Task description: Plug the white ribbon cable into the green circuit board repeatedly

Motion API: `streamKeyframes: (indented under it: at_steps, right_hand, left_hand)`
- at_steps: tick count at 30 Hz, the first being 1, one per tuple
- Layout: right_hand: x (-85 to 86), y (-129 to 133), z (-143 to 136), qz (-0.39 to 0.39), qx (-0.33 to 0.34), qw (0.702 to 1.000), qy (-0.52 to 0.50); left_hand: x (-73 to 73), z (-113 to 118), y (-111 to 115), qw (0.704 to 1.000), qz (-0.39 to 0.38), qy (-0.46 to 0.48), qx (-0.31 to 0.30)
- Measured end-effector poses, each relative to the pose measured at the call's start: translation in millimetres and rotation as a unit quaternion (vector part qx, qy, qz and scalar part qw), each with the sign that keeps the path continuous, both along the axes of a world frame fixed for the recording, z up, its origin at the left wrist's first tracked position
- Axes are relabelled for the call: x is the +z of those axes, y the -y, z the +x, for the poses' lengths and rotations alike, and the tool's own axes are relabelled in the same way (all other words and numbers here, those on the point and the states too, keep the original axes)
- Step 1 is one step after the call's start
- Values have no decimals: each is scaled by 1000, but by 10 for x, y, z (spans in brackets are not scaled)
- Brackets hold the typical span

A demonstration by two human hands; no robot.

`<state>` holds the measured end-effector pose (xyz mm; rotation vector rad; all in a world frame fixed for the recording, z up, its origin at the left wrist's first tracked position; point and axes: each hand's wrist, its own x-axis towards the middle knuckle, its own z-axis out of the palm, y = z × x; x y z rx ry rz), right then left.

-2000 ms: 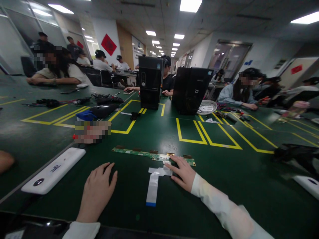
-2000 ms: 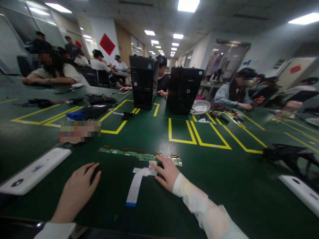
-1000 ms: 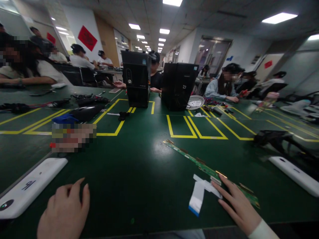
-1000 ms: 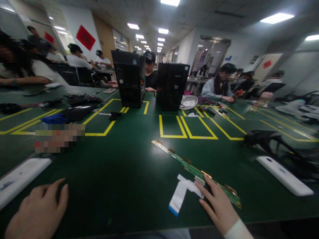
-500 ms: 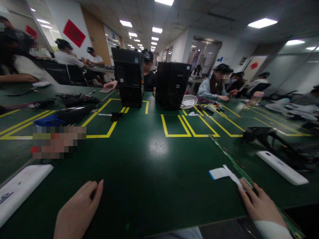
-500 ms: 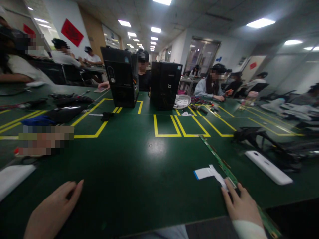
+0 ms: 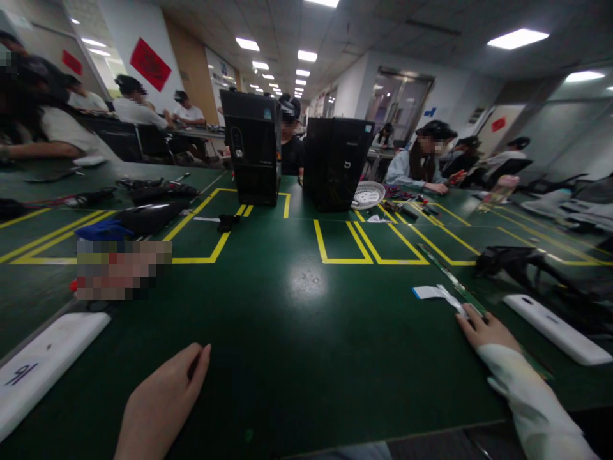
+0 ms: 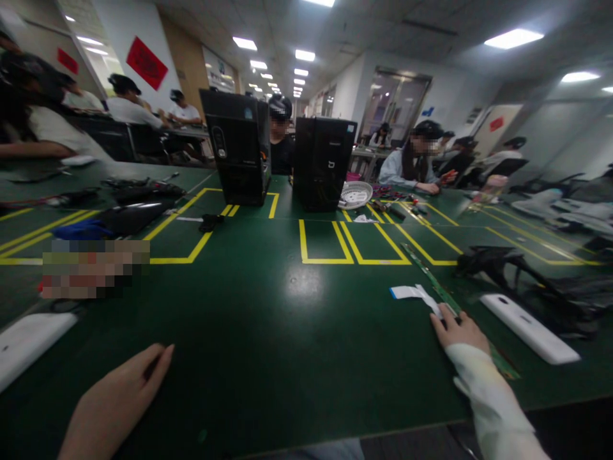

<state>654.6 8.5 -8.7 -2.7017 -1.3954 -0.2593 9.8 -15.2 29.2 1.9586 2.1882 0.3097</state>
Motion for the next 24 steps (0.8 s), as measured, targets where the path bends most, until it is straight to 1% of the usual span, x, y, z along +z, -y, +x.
streamKeyframes:
  at_steps: [3, 5, 9, 15, 17, 20, 22, 24]
  right_hand:
    - [78, -146, -29, -26, -58, 997, -35]
    - [96, -186, -23, -25, -65, 997, -46]
    - [66, -173, -6, -5, -53, 997, -54]
    - [-33, -97, -16, 47, -17, 999, -7]
    - [-76, -89, 24, 59, 12, 998, 20]
    - [-151, -117, 61, 92, 80, 991, 56]
    - [-190, -162, -5, 121, 146, 980, 61]
    - [-195, -218, -191, 146, 230, 961, 47]
  left_hand:
    - [16, 21, 7, 1000, -4, -7, 0]
    - [29, 39, 6, 1000, -15, -10, 2]
    - [39, 55, -4, 1000, -23, -12, -5]
    - [11, 42, -20, 1000, -17, -9, -10]
    - [0, 38, -24, 1000, -19, -4, -18]
    - [-25, 28, -31, 1000, -5, -1, -30]
    - [-45, 16, -34, 999, 2, 1, -34]
    - [-57, 5, -36, 999, 3, 6, -38]
